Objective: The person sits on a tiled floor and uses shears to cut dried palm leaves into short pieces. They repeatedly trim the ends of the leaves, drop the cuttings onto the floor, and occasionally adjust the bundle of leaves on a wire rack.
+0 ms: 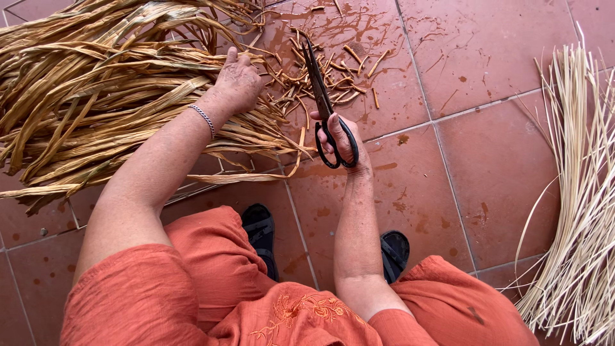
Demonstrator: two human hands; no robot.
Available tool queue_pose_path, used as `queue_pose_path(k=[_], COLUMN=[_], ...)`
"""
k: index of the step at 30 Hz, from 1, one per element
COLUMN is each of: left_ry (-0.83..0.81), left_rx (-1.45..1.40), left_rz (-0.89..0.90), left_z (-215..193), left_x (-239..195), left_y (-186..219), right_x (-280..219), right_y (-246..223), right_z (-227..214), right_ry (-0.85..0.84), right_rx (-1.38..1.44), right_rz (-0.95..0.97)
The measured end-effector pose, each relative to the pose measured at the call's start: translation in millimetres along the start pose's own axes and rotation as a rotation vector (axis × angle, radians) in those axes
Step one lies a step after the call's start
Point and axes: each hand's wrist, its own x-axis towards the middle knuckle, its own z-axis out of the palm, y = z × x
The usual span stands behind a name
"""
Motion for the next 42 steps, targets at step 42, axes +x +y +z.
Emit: queue_pose_path(k=[42], left_ry=[0.336], left_rx=[-1.509], left_rz=[-0.349], left_z=[-12.0], left_x=[-13.5], left_y=[-40.8], right_x=[22.8], right_y=[37.5], right_z=[24.3], right_ry=[-0.034], right_rx=[-0.115], right_rz=[-0.099])
